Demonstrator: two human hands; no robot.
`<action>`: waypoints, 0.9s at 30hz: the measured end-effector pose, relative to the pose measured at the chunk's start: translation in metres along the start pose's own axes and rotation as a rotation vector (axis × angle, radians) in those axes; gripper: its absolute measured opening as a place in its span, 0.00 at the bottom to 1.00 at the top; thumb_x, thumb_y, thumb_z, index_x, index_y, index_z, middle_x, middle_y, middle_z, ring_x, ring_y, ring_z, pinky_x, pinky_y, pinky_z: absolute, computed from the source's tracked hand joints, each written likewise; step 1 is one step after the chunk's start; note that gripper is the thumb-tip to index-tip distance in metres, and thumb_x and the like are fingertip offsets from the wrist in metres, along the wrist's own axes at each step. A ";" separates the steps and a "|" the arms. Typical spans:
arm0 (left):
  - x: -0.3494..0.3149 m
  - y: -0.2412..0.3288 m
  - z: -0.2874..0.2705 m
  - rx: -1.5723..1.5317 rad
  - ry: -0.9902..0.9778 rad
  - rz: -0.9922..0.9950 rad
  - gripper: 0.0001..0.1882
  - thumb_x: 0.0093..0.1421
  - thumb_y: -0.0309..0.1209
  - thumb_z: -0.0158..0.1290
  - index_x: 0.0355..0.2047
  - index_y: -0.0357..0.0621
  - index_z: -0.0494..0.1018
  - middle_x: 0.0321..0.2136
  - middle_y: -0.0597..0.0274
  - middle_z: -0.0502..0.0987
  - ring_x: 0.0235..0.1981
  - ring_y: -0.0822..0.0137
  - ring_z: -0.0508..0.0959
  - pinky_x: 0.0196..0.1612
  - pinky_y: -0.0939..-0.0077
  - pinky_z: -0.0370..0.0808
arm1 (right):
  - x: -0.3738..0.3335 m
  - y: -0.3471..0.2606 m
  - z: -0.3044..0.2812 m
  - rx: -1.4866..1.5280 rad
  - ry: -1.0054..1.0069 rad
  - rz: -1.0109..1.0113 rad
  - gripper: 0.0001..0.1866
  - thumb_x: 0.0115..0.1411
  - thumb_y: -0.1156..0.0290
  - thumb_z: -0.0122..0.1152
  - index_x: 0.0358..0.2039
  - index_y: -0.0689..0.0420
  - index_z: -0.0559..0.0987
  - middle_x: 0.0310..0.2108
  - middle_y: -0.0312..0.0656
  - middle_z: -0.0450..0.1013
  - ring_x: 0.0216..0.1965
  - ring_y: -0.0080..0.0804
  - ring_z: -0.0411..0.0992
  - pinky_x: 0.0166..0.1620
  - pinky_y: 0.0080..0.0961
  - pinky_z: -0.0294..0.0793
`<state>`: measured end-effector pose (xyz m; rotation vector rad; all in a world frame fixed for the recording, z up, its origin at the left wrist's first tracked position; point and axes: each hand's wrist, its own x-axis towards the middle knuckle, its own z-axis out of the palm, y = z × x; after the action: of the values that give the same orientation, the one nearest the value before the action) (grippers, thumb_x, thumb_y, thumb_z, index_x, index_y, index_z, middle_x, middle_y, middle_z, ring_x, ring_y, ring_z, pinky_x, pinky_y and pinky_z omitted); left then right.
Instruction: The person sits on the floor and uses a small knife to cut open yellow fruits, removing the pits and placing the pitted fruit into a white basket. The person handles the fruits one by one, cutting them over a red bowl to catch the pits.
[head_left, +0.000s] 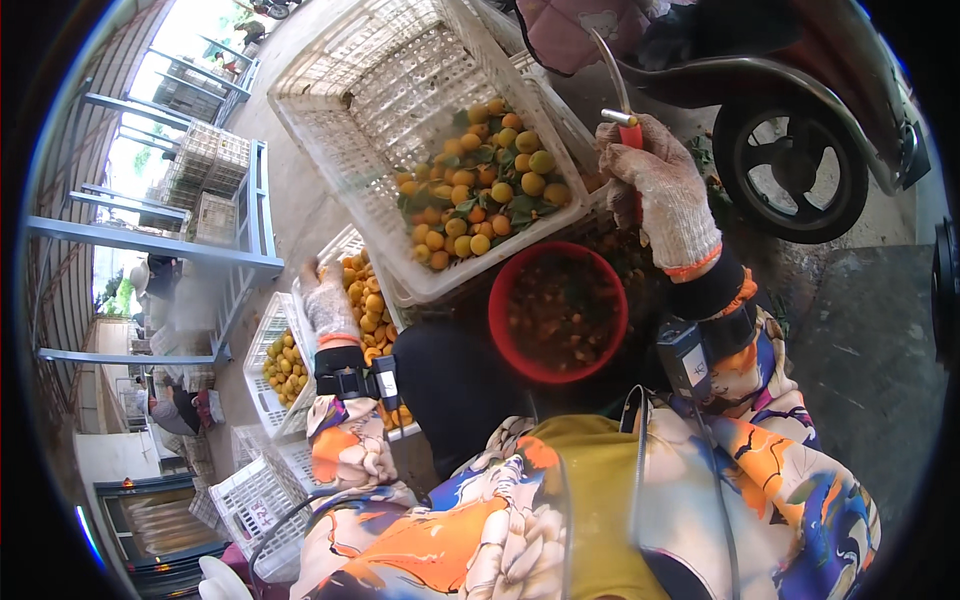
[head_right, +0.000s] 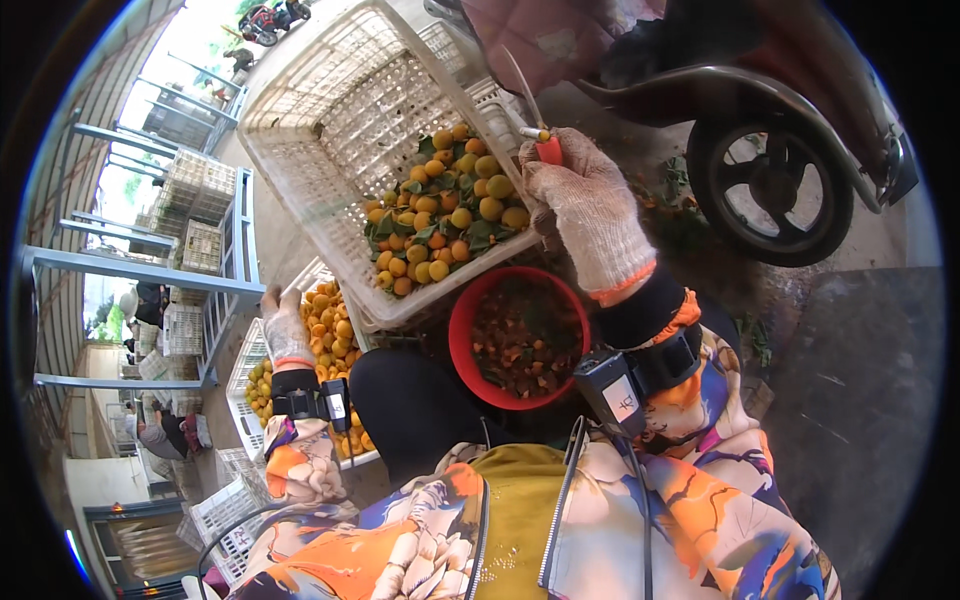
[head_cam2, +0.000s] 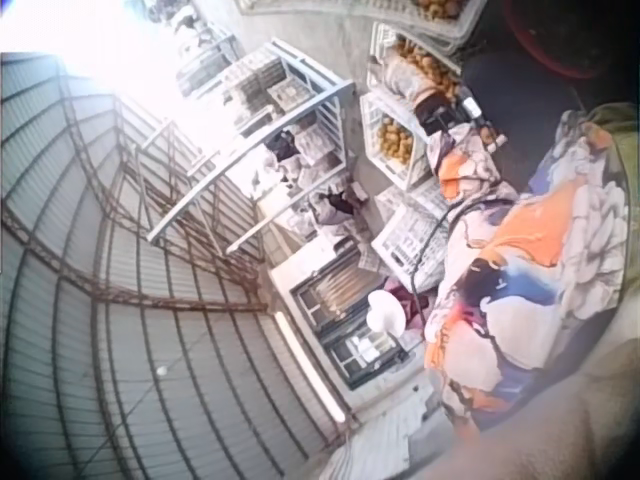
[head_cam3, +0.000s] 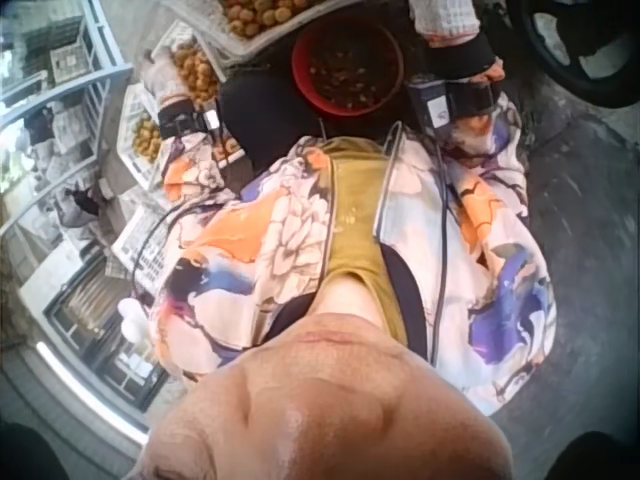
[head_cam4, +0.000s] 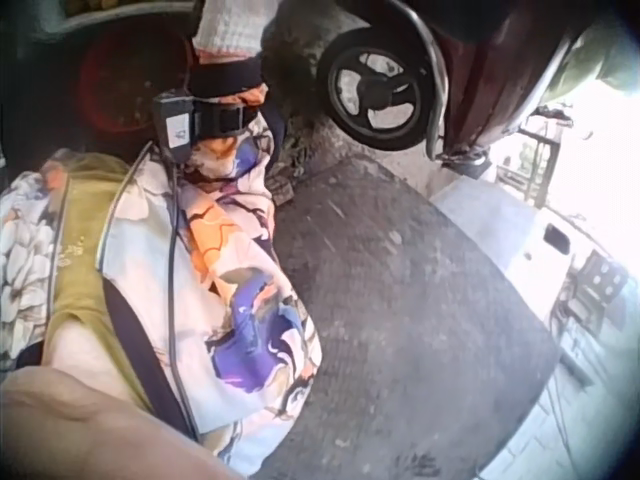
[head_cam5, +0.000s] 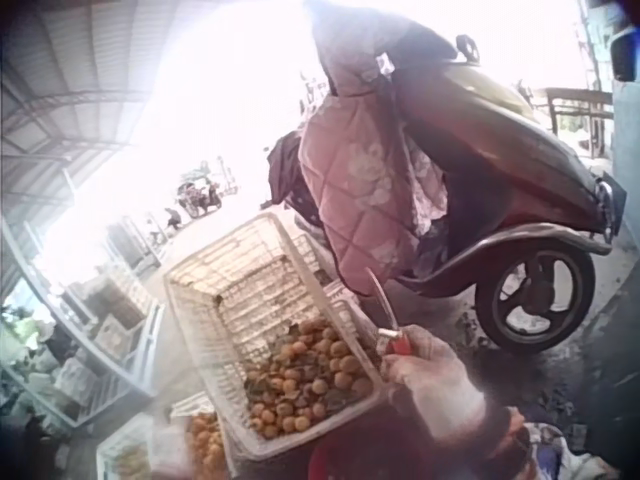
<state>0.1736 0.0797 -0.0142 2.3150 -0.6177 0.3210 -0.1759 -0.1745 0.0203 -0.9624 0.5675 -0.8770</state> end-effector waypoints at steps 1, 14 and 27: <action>0.009 -0.016 -0.009 0.188 0.030 0.012 0.24 0.59 0.32 0.55 0.53 0.30 0.70 0.49 0.42 0.74 0.50 0.51 0.75 0.56 0.63 0.70 | -0.001 0.000 -0.001 0.005 -0.011 0.008 0.14 0.62 0.73 0.56 0.49 0.60 0.75 0.27 0.34 0.73 0.15 0.17 0.67 0.18 0.14 0.64; 0.013 0.095 0.164 0.565 -0.765 0.148 0.23 0.60 0.43 0.48 0.55 0.52 0.74 0.52 0.55 0.77 0.52 0.58 0.77 0.55 0.67 0.74 | 0.015 0.029 0.018 -0.032 0.052 0.269 0.17 0.65 0.70 0.54 0.54 0.54 0.74 0.25 0.30 0.71 0.15 0.16 0.63 0.17 0.14 0.60; 0.035 0.101 0.271 0.797 -0.776 0.008 0.29 0.55 0.40 0.57 0.59 0.56 0.69 0.54 0.54 0.75 0.56 0.51 0.75 0.55 0.60 0.73 | 0.036 0.035 0.011 -0.091 0.031 0.355 0.16 0.64 0.68 0.54 0.52 0.54 0.74 0.28 0.28 0.68 0.20 0.13 0.65 0.21 0.13 0.64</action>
<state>0.1658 -0.1844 -0.1374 3.2147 -0.9915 -0.4546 -0.1351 -0.1902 -0.0069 -0.8959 0.7833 -0.5529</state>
